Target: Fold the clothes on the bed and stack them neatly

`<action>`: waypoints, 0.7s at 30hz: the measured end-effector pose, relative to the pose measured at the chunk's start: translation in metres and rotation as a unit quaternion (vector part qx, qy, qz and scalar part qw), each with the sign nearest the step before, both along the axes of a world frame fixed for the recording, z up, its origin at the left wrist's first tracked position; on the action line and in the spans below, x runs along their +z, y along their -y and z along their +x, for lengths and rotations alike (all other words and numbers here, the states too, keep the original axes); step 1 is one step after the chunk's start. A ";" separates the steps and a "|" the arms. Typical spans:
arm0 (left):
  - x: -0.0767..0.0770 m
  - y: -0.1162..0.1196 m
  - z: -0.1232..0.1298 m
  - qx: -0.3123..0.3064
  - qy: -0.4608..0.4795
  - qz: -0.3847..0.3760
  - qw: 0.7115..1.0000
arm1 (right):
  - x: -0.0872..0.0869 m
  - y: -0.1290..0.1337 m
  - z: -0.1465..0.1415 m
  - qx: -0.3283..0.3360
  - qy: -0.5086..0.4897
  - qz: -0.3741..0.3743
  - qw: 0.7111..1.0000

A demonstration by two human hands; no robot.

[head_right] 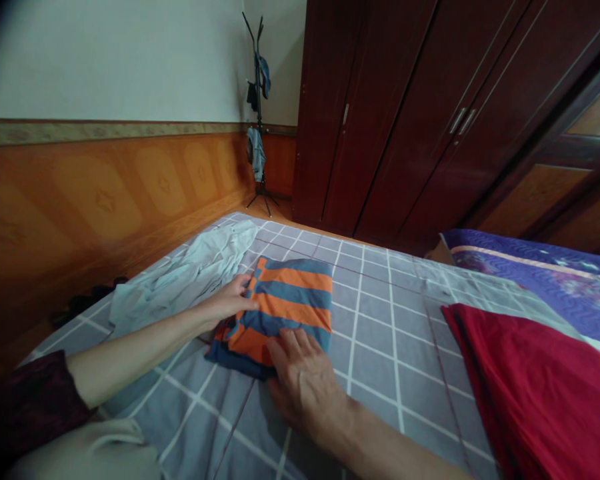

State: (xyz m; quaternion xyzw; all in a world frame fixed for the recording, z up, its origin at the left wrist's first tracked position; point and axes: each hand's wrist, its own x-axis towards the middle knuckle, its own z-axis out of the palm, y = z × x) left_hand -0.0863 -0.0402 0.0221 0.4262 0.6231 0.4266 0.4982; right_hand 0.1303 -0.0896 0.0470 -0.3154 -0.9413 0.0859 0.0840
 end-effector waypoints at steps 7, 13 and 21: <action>0.012 0.010 -0.007 -0.035 -0.029 -0.015 0.999 | -0.015 0.003 0.024 0.011 0.006 0.039 0.999; 0.007 0.014 -0.019 -0.067 -0.159 -0.006 0.985 | -0.024 0.009 0.045 -0.001 -0.015 0.086 0.996; 0.036 0.065 -0.020 -0.309 -0.451 0.170 0.820 | -0.022 0.010 0.068 0.008 -0.007 0.084 0.996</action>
